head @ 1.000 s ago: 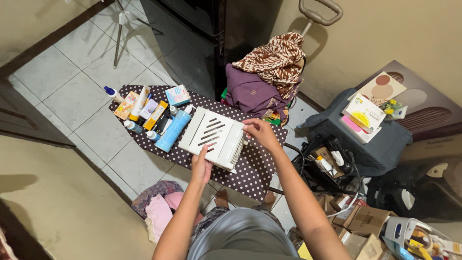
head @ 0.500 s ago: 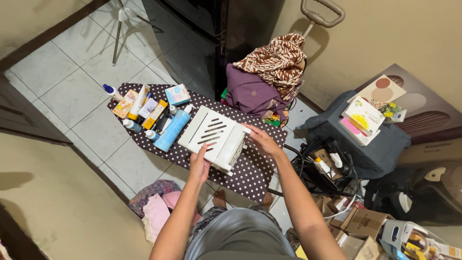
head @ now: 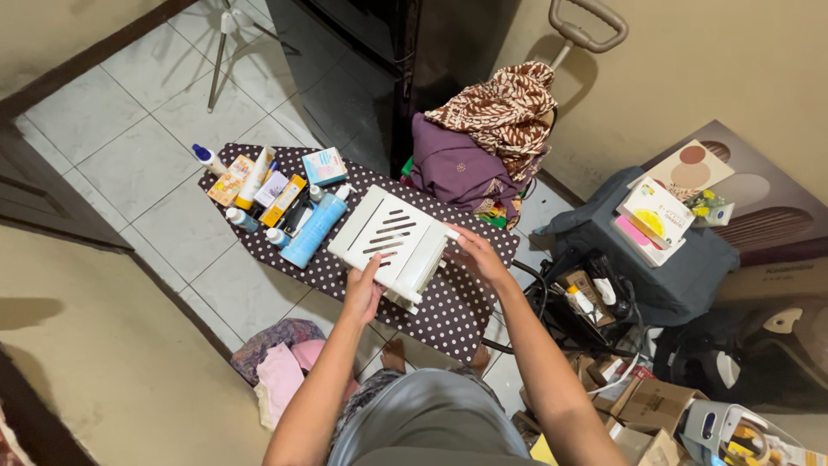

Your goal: The person assembles a white plastic storage basket by snapping together its side panels and base on a polka-dot table. They then place several small bottles and boxes into the assembled basket.

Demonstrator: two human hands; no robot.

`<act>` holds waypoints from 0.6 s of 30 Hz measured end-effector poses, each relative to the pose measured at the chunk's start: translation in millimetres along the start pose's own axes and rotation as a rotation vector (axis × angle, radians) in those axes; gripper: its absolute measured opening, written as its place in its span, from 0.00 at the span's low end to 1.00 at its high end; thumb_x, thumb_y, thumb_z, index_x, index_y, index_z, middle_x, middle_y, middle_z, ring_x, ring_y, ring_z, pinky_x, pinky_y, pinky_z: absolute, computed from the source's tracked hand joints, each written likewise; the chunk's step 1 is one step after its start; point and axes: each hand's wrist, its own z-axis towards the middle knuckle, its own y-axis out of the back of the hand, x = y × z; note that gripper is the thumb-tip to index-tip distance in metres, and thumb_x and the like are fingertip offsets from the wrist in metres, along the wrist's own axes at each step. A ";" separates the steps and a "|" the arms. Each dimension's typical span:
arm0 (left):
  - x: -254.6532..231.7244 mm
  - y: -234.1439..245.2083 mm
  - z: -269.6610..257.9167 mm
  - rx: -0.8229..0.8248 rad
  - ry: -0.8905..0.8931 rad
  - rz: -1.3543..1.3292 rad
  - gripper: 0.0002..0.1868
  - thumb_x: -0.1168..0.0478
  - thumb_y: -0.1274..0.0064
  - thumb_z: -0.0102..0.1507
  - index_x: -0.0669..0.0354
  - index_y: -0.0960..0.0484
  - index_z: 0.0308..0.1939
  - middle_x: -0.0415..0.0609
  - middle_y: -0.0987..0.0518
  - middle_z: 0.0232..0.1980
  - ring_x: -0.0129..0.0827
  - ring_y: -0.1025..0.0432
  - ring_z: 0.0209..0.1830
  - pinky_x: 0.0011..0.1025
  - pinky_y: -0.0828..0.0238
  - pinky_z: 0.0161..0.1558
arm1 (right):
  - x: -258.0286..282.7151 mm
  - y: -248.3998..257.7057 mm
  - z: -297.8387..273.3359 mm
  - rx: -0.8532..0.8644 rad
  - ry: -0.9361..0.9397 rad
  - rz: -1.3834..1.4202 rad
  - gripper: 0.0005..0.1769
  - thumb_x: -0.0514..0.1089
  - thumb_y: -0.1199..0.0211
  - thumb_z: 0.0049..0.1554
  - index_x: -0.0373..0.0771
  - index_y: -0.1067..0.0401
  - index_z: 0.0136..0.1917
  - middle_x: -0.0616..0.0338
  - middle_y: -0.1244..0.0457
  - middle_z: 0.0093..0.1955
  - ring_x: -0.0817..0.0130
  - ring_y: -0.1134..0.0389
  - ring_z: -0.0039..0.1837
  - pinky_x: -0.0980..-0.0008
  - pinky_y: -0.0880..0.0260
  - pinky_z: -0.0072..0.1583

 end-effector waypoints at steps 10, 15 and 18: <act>7.2 4.4 9.4 -0.016 -0.032 -0.039 0.19 0.56 0.49 0.69 0.66 0.23 0.60 0.49 0.18 0.55 0.31 0.22 0.50 0.31 0.22 0.48 | -1.3 -3.5 5.0 -0.120 -0.013 0.036 0.26 0.50 0.47 0.64 0.35 0.32 0.70 0.51 0.38 0.68 0.58 0.37 0.70 0.47 0.31 0.69; 9.6 3.9 11.0 -0.002 -0.053 -0.053 0.20 0.57 0.48 0.68 0.65 0.24 0.60 0.49 0.18 0.55 0.31 0.22 0.51 0.31 0.21 0.50 | -3.8 -1.1 7.1 -0.083 0.001 0.120 0.23 0.48 0.47 0.66 0.35 0.31 0.69 0.52 0.37 0.67 0.56 0.35 0.69 0.48 0.30 0.69; 9.9 1.8 9.9 -0.011 -0.079 -0.025 0.19 0.58 0.48 0.69 0.67 0.24 0.60 0.50 0.19 0.56 0.32 0.22 0.51 0.33 0.21 0.51 | -5.1 -7.1 2.9 -0.178 -0.016 -0.006 0.23 0.51 0.48 0.66 0.37 0.31 0.70 0.57 0.38 0.68 0.64 0.38 0.71 0.49 0.29 0.68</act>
